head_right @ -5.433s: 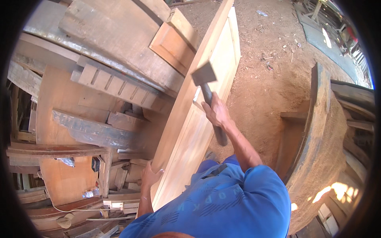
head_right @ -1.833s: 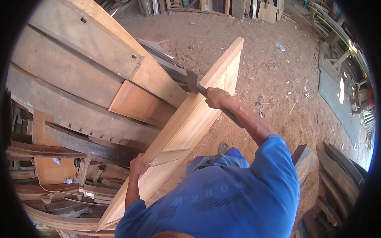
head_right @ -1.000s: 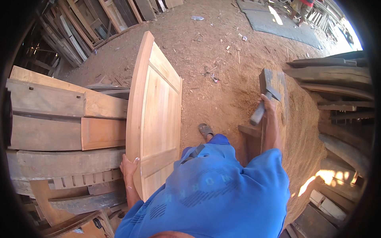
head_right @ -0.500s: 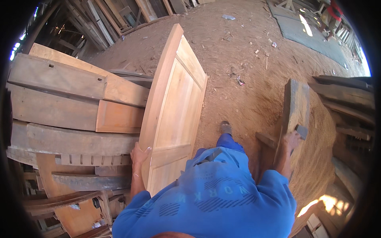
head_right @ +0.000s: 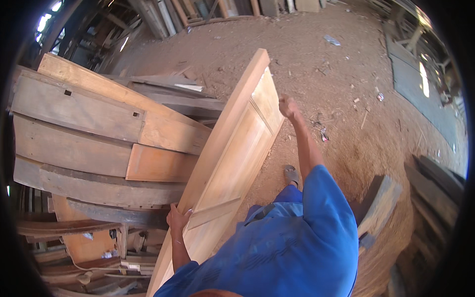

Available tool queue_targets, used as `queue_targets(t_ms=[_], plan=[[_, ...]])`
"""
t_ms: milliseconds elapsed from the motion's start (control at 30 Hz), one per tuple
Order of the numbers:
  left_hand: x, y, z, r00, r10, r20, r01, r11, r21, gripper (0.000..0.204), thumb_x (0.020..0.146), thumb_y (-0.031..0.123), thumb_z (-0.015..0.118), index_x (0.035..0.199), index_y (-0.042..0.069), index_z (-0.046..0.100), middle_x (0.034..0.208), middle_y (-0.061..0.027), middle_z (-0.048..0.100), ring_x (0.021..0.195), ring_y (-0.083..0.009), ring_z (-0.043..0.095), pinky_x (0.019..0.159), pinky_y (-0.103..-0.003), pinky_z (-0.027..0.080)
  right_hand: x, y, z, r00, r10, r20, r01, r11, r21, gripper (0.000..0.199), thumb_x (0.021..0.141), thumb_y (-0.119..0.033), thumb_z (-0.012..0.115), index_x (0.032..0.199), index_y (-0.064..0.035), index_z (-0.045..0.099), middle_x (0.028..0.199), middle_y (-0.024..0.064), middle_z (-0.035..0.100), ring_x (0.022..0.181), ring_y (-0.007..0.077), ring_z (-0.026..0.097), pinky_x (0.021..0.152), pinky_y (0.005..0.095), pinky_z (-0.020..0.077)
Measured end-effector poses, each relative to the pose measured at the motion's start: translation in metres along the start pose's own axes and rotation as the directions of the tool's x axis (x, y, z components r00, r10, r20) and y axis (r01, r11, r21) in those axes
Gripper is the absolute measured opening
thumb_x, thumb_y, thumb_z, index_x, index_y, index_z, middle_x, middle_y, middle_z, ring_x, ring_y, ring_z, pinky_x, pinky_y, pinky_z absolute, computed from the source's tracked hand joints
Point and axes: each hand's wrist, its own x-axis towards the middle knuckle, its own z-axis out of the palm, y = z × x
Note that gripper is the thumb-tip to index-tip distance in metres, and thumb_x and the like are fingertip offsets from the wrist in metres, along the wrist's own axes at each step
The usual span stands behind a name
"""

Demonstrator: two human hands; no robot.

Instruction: The person applies glue to a wooden strip and attaches it to a large wooden door panel. They then use a mallet to tap the strip into place and inspect the alignment. The person lifts and repositions the door panel to continue the assembly process.

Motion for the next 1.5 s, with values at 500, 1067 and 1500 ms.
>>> queue_targets(t_ms=[500, 1067, 1500], plan=[[0.009, 0.003, 0.013, 1.0, -0.031, 0.002, 0.031, 0.999, -0.037, 0.071, 0.059, 0.04, 0.087, 0.116, 0.011, 0.055, 0.102, -0.015, 0.067, 0.098, -0.0351, 0.063, 0.084, -0.045, 0.048, 0.063, -0.006, 0.082, 0.923, 0.193, 0.332, -0.384, 0.436, 0.814, 0.053, 0.085, -0.044, 0.065, 0.1, 0.0053, 0.053, 0.08, 0.0103, 0.052, 0.061, 0.0148, 0.051, 0.051, 0.0273, 0.0431], [0.018, 0.002, 0.007, 1.0, -0.022, -0.017, 0.021, 0.998, -0.065, 0.069, 0.059, 0.043, 0.085, 0.114, 0.011, 0.057, 0.104, -0.0134, 0.067, 0.101, -0.0323, 0.062, 0.087, -0.044, 0.047, 0.028, -0.002, 0.08, 0.967, -0.225, 0.12, 0.249, 0.931, -0.266, 0.06, 0.071, 0.004, 0.045, 0.131, -0.0014, 0.05, 0.119, 0.0275, 0.055, 0.109, 0.0375, 0.054, 0.095, 0.0395, 0.0458], [0.016, 0.007, -0.007, 0.999, 0.044, -0.006, -0.044, 0.999, -0.016, 0.067, 0.065, 0.039, 0.083, 0.117, 0.01, 0.053, 0.106, -0.0154, 0.067, 0.101, -0.0333, 0.063, 0.087, -0.043, 0.048, -0.146, 0.096, -0.051, 0.959, 0.22, -0.178, -0.283, 0.764, -0.58, 0.04, 0.082, -0.021, 0.056, 0.12, -0.008, 0.062, 0.116, 0.021, 0.062, 0.106, 0.037, 0.059, 0.092, 0.0462, 0.0468]])
